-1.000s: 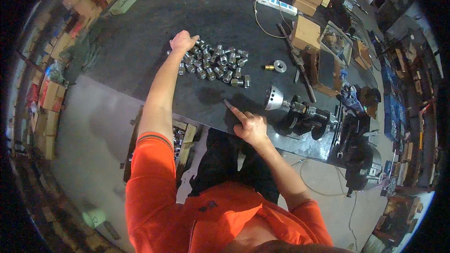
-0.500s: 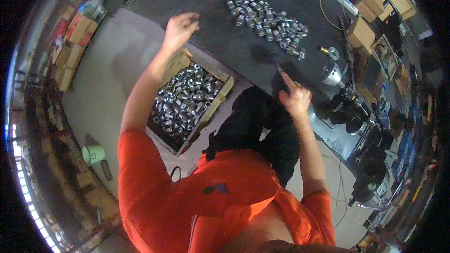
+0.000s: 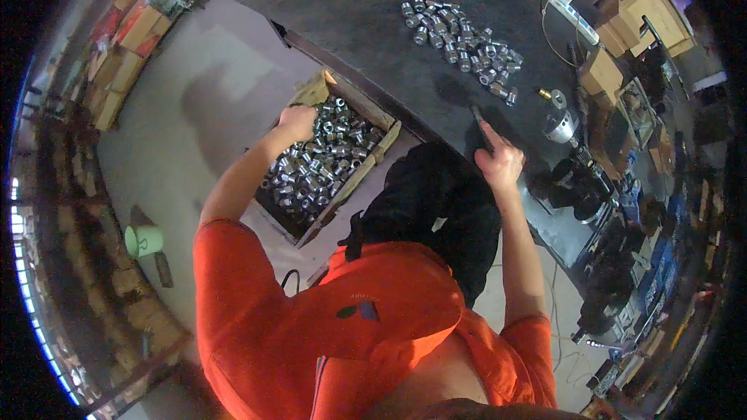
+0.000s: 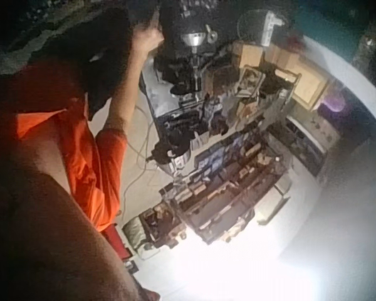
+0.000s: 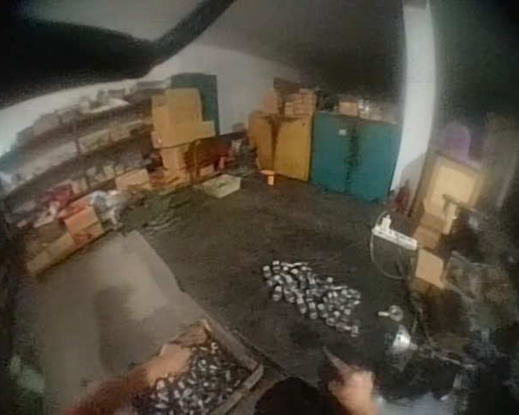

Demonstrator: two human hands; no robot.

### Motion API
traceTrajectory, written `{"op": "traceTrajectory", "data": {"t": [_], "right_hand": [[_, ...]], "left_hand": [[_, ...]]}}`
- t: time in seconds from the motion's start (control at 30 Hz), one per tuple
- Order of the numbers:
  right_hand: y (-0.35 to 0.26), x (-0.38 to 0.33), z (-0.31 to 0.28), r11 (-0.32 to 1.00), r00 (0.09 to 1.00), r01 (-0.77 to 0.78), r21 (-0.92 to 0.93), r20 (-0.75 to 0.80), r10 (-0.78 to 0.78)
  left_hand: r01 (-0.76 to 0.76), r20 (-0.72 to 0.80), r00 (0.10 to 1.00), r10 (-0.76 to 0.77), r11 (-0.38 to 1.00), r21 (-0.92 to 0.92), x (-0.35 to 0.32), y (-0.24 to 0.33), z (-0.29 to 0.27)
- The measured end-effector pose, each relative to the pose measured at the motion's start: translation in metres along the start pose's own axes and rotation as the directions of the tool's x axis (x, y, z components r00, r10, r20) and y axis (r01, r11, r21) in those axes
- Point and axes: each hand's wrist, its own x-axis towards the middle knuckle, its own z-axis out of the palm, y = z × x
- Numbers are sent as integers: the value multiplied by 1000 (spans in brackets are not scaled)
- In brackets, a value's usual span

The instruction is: The person is deburring small cylindrical metal parts using a file. They pick up each part from a pile on the table, hold it with their left hand, and file the edges with their right hand. After filing, they place the part into a cardboard box.

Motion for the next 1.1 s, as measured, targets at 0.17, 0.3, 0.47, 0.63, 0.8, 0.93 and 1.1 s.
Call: {"op": "traceTrajectory", "data": {"t": [0.17, 0.3, 0.47, 0.63, 0.8, 0.93, 1.1], "right_hand": [[7, -1, 4, 1000, 999, 24, -1, -31, -24], [8, -2, 6, 999, 1000, 18, -33, 8, -18], [-1, 0, -1, 1000, 1000, -16, 1, -10, 16], [1, -1, -2, 999, 1000, -21, 39, -6, 21], [2, -1, -3, 999, 999, -35, 34, 38, 34], [8, -2, 0, 999, 998, -35, 36, 58, 33], [12, -3, 3, 999, 999, -14, 52, 31, 12]], "left_hand": [[-62, 119, 991, 53, 996, 68, 17, 1, -8], [-41, 186, 982, 18, 992, 117, 30, 1, -7], [-69, 210, 977, 31, 982, 176, 41, 0, -3], [13, 190, 981, -43, 987, 159, 37, 11, -6], [119, 324, 936, -135, 991, 68, 35, 7, -12], [172, 264, 951, -158, 985, -28, 29, -1, -4], [83, 59, 994, -87, 995, 61, 17, 3, 0]]}}
